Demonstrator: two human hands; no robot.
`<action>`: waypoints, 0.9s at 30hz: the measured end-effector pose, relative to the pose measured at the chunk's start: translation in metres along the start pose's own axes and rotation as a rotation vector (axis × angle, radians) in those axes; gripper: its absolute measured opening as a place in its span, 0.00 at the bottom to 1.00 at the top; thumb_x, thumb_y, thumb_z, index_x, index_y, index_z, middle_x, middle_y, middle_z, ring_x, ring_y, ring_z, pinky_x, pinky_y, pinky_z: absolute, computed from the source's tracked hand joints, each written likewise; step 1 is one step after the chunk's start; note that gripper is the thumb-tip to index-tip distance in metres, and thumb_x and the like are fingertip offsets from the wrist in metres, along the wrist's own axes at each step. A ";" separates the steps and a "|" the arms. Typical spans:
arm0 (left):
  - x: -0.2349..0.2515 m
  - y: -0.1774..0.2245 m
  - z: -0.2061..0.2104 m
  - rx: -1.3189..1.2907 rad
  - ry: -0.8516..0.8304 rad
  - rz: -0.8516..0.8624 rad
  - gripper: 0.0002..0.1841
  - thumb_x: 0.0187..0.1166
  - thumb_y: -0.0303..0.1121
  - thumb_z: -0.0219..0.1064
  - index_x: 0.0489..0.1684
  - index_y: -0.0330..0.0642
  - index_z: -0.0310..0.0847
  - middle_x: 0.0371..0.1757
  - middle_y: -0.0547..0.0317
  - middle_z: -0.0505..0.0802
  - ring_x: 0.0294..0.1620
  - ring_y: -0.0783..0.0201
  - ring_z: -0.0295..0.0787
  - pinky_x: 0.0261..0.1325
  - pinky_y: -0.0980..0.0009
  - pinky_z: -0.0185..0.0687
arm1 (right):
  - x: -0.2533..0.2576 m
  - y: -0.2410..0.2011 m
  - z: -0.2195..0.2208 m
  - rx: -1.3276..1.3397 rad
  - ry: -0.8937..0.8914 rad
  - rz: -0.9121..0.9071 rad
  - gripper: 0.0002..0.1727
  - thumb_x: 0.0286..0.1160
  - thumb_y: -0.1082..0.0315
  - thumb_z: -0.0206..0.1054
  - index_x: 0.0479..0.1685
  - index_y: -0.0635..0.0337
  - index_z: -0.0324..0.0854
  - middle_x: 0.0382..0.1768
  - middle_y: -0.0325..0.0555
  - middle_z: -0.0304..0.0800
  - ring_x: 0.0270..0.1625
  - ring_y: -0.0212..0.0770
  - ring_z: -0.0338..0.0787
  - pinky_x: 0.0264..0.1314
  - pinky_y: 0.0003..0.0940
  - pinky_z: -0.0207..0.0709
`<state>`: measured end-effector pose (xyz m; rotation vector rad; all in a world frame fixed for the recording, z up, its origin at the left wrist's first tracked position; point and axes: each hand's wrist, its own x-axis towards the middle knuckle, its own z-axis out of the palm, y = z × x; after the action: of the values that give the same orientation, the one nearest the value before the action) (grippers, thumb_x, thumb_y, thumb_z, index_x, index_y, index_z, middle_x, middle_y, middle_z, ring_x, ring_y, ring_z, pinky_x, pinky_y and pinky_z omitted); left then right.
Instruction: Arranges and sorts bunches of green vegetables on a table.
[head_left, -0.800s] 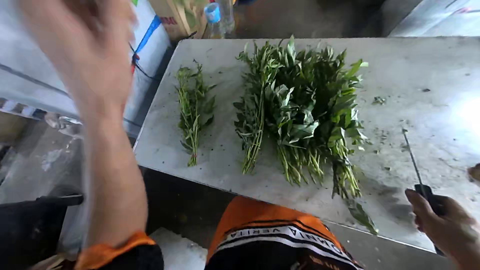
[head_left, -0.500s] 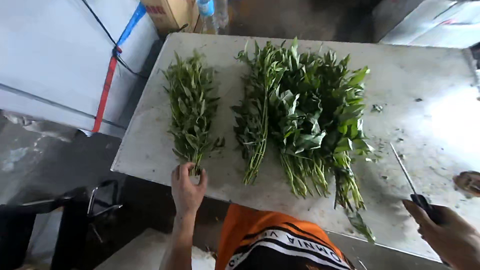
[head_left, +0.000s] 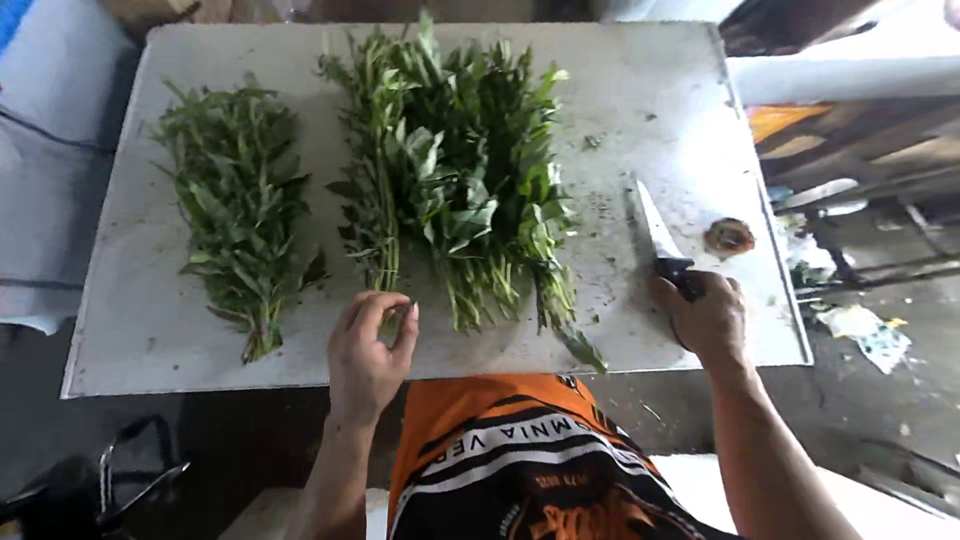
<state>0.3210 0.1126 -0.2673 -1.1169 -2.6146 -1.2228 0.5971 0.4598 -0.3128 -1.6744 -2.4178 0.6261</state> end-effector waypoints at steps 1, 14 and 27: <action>0.002 0.008 0.007 0.016 -0.010 0.001 0.13 0.78 0.41 0.69 0.45 0.41 0.90 0.46 0.56 0.93 0.45 0.71 0.90 0.47 0.75 0.87 | 0.000 0.003 -0.002 0.023 0.008 -0.040 0.29 0.79 0.51 0.71 0.64 0.70 0.82 0.59 0.75 0.83 0.61 0.71 0.85 0.64 0.70 0.75; 0.019 0.156 0.145 0.264 -0.571 -0.381 0.40 0.77 0.58 0.71 0.79 0.34 0.70 0.52 0.37 0.93 0.54 0.41 0.92 0.61 0.44 0.85 | 0.015 0.021 -0.020 0.166 -0.351 -0.037 0.34 0.67 0.57 0.80 0.70 0.67 0.76 0.57 0.68 0.85 0.58 0.67 0.87 0.60 0.73 0.76; 0.003 0.123 0.156 -0.209 -0.498 -0.504 0.34 0.80 0.38 0.72 0.83 0.34 0.63 0.65 0.41 0.88 0.60 0.57 0.91 0.63 0.59 0.88 | -0.067 0.042 -0.038 0.339 -0.795 -0.369 0.22 0.84 0.47 0.61 0.62 0.54 0.78 0.33 0.44 0.87 0.35 0.42 0.89 0.39 0.46 0.83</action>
<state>0.4342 0.2736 -0.2929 -0.9071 -3.3634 -1.4885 0.6718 0.4205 -0.2871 -0.8930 -2.7450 1.7614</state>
